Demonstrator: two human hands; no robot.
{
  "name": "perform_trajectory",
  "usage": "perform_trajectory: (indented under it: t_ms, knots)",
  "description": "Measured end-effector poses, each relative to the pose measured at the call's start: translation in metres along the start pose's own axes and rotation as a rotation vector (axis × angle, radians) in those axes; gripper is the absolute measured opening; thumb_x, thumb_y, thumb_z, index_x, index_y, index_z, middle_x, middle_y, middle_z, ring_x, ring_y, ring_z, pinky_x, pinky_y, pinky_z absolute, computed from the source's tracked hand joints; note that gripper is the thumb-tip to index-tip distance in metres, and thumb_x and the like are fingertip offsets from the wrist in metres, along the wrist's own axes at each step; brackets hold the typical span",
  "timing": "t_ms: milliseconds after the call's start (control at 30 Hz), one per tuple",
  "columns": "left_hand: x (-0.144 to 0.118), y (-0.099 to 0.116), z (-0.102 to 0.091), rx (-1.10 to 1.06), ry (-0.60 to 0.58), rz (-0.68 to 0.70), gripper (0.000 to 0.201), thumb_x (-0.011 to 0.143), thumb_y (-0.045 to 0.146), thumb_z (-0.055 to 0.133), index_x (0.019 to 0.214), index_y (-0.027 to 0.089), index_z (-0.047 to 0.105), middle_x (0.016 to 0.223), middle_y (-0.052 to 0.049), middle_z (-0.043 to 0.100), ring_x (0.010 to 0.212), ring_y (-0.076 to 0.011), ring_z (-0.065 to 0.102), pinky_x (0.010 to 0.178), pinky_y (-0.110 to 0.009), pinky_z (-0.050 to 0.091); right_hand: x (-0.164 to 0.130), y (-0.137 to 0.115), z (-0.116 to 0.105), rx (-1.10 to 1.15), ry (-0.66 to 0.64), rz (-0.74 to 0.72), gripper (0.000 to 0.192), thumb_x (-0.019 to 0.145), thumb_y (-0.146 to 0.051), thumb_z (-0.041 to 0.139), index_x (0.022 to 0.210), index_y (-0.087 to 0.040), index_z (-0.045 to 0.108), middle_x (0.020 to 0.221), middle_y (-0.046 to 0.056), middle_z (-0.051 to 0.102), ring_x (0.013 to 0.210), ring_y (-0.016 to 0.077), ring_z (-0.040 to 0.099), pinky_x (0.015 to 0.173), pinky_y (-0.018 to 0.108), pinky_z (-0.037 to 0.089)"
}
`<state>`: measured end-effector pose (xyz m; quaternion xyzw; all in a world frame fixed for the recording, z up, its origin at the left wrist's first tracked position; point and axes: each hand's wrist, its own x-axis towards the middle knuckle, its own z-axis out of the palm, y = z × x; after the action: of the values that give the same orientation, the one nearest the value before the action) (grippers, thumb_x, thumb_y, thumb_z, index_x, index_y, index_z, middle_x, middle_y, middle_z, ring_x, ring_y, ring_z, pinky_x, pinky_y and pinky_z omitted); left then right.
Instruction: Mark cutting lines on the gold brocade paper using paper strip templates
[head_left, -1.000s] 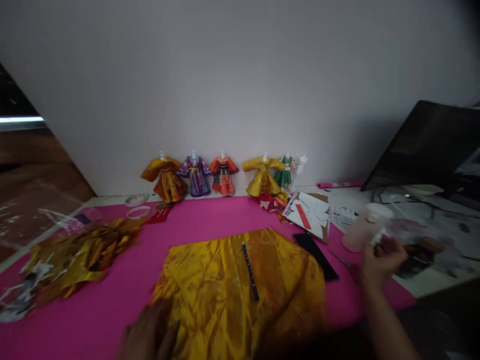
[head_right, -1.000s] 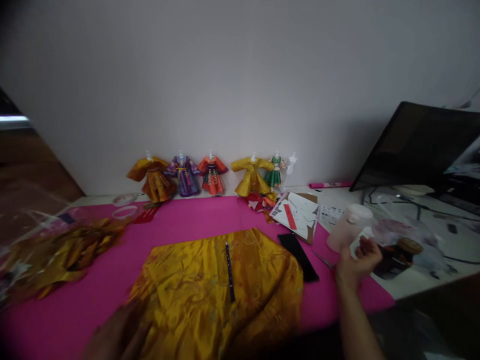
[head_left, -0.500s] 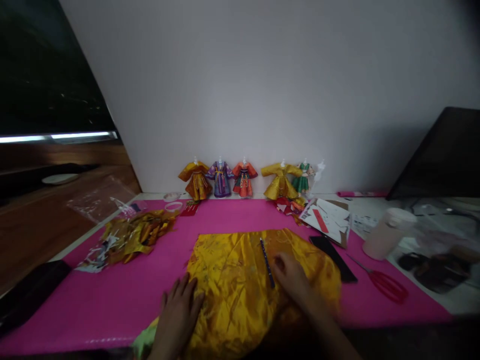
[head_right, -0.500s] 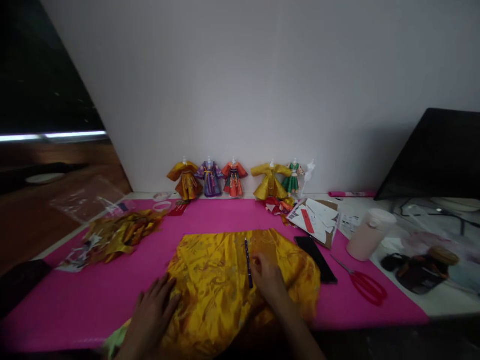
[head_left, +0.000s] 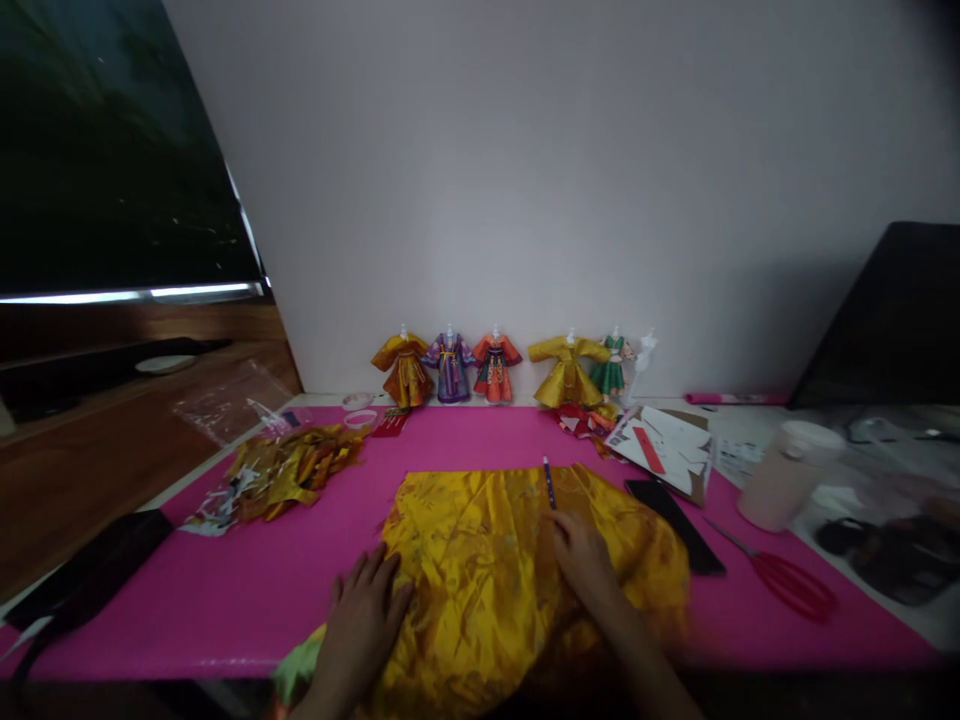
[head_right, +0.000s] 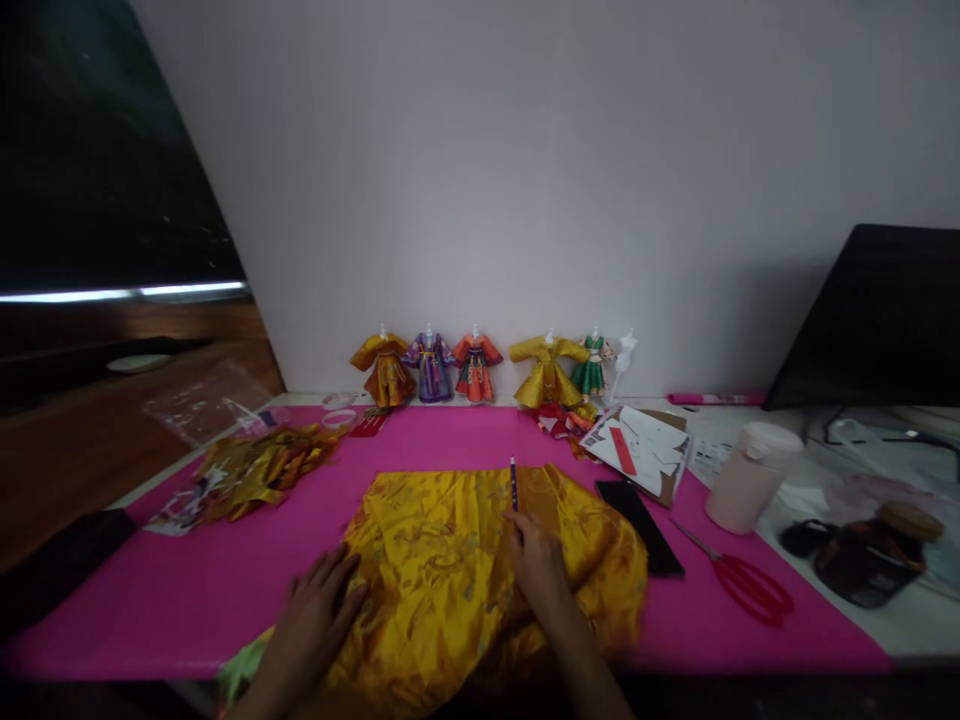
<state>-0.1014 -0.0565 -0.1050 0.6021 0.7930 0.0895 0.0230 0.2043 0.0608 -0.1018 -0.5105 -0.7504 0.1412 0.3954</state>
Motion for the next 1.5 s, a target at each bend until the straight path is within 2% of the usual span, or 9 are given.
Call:
perform_trajectory:
  t_ms: [267,467,567,767,1000,1133,1300,1400,1500]
  knots:
    - [0.0,-0.003,0.003,0.001,-0.003,0.01,0.059,0.097,0.044,0.03,0.142,0.013,0.052,0.158,-0.016,0.041,0.147,-0.0369,0.031,0.117,-0.06,0.022,-0.019,0.031,-0.013,0.08,0.181,-0.1,0.044,0.083,-0.013,0.041,0.12,-0.017,0.066,0.111,0.01,0.071,0.104,0.0241,0.067,0.092,0.042,0.054]
    - [-0.001,-0.005,0.005,-0.022,-0.001,0.006,0.059,0.096,0.045,0.032,0.141,0.012,0.053,0.157,-0.016,0.042,0.147,-0.0378,0.031,0.117,-0.061,0.021,-0.031,0.049,-0.009,0.033,0.255,-0.097,0.019,0.091,-0.026,0.049,0.101,-0.019,0.063,0.095,0.01,0.07,0.09,0.0257,0.067,0.081,0.042,0.055]
    - [-0.001,-0.004,0.005,-0.038,0.005,-0.003,0.059,0.096,0.045,0.033,0.141,0.013,0.053,0.157,-0.015,0.042,0.148,-0.0368,0.031,0.118,-0.061,0.02,-0.034,0.052,-0.007,-0.018,0.275,-0.132,0.019,0.096,-0.029,0.046,0.102,-0.02,0.062,0.094,0.009,0.069,0.09,0.0259,0.066,0.084,0.044,0.054]
    - [-0.001,-0.001,0.004,-0.11,0.041,-0.009,0.054,0.095,0.04,0.04,0.138,0.012,0.056,0.155,-0.017,0.045,0.145,-0.0384,0.034,0.117,-0.062,0.02,-0.033,0.049,-0.002,-0.21,0.179,-0.17,0.029,0.099,-0.025,0.037,0.115,-0.019,0.061,0.109,0.012,0.073,0.102,0.0293,0.067,0.101,0.054,0.044]
    - [0.0,-0.004,0.0,-0.347,0.139,-0.005,0.038,0.096,0.037,0.055,0.128,0.018,0.061,0.143,-0.013,0.057,0.138,-0.0315,0.046,0.115,-0.062,0.028,-0.033,0.044,-0.002,-0.322,0.09,-0.162,0.029,0.096,-0.035,0.05,0.114,-0.015,0.061,0.108,0.016,0.074,0.102,0.0325,0.068,0.104,0.055,0.039]
    - [-0.004,-0.022,-0.005,-0.504,0.251,-0.041,0.04,0.095,0.04,0.059,0.129,0.02,0.058,0.135,-0.01,0.06,0.119,-0.0264,0.06,0.101,-0.053,0.049,-0.034,0.044,-0.001,-0.328,0.072,-0.168,0.034,0.092,-0.039,0.055,0.116,-0.015,0.059,0.109,0.016,0.073,0.104,0.0329,0.068,0.106,0.055,0.037]
    - [-0.004,-0.059,-0.008,-0.582,0.346,-0.145,0.038,0.097,0.045,0.054,0.122,0.017,0.061,0.127,-0.011,0.065,0.115,-0.0255,0.064,0.098,-0.051,0.052,-0.035,0.049,0.003,-0.34,0.057,-0.195,0.033,0.093,-0.039,0.051,0.116,-0.017,0.058,0.113,0.015,0.073,0.105,0.0318,0.068,0.105,0.054,0.038]
    - [0.01,-0.062,-0.01,-0.543,0.3,-0.123,0.046,0.1,0.05,0.036,0.119,0.017,0.063,0.125,-0.013,0.069,0.117,-0.0257,0.064,0.102,-0.051,0.049,-0.035,0.051,0.005,-0.337,0.043,-0.201,0.032,0.094,-0.038,0.05,0.117,-0.018,0.057,0.114,0.015,0.073,0.104,0.0318,0.068,0.104,0.055,0.038]
    - [0.036,-0.039,-0.011,-0.451,0.16,-0.007,0.054,0.097,0.05,0.029,0.12,0.019,0.066,0.132,-0.014,0.067,0.128,-0.0276,0.058,0.11,-0.049,0.043,-0.034,0.049,0.005,-0.345,0.015,-0.169,0.026,0.092,-0.034,0.05,0.112,-0.02,0.058,0.11,0.014,0.074,0.106,0.0331,0.068,0.104,0.058,0.035]
